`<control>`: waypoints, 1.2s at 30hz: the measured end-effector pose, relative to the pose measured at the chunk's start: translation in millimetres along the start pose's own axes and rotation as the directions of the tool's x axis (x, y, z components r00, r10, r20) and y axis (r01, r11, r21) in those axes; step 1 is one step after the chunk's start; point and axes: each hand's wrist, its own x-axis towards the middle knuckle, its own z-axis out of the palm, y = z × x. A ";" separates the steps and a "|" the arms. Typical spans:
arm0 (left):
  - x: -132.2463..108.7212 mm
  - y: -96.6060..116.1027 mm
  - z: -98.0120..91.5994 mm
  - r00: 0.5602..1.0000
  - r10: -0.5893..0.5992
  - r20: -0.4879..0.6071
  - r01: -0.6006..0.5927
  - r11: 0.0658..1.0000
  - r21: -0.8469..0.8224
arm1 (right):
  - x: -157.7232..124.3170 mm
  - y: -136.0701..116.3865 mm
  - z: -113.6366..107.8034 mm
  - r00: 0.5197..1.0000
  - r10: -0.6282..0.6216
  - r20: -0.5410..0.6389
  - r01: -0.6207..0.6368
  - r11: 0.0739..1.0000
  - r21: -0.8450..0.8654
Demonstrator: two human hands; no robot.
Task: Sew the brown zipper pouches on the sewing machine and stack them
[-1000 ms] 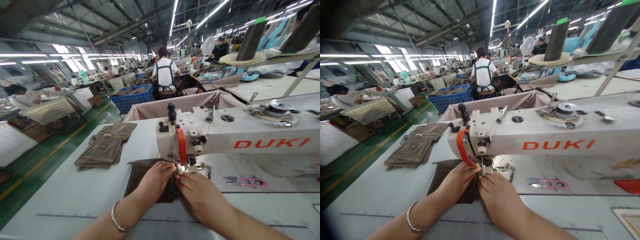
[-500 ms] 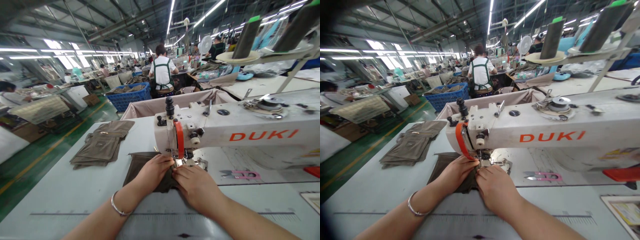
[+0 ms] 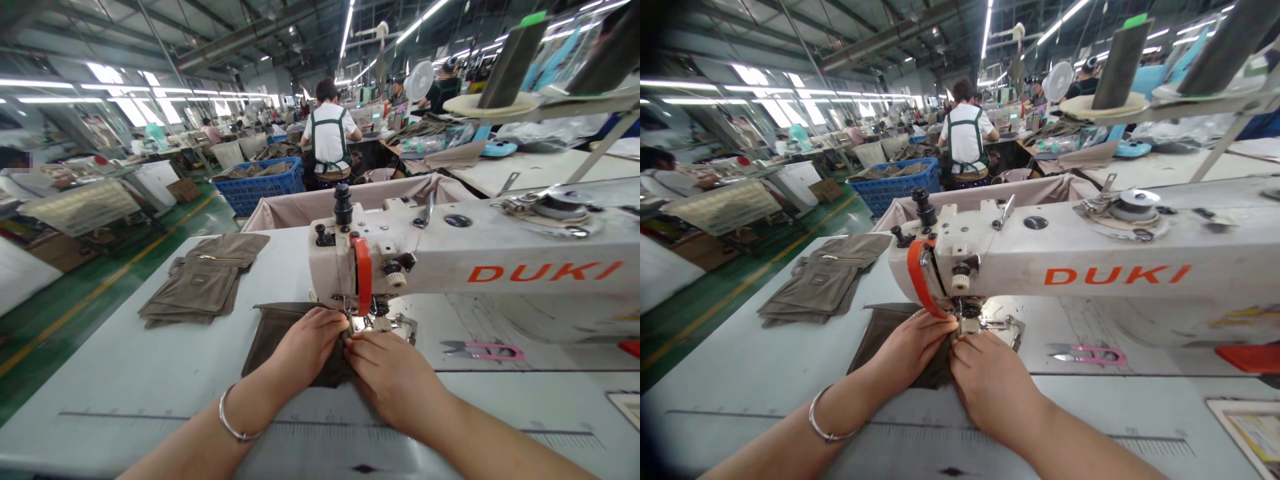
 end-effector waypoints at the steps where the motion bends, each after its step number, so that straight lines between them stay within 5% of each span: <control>1: -0.3 -0.8 -0.1 1.000 -0.004 0.005 0.004 1.000 0.000 | -0.4 -0.6 0.2 1.000 0.000 0.002 0.000 1.000 -0.002; 17: -1.7 0.6 -1.7 1.000 -0.002 0.022 0.001 0.999 0.046 | 3.2 -1.0 -2.5 0.997 0.025 0.072 -0.025 1.000 -0.001; 26: -18.6 12.0 -22.8 0.970 0.000 0.244 0.016 0.998 -0.063 | -9.2 27.3 -62.1 0.980 0.133 0.146 -0.169 0.948 0.268; 29: -25.6 18.9 -25.2 0.965 -0.009 0.263 0.033 0.996 -0.088 | -13.2 38.6 -64.4 0.973 0.128 0.193 -0.186 0.927 0.326; 36: -28.5 32.3 -19.5 0.974 -0.089 0.209 0.111 0.989 -0.094 | -1.8 41.0 -24.1 0.915 0.396 -0.072 -0.401 0.914 -0.065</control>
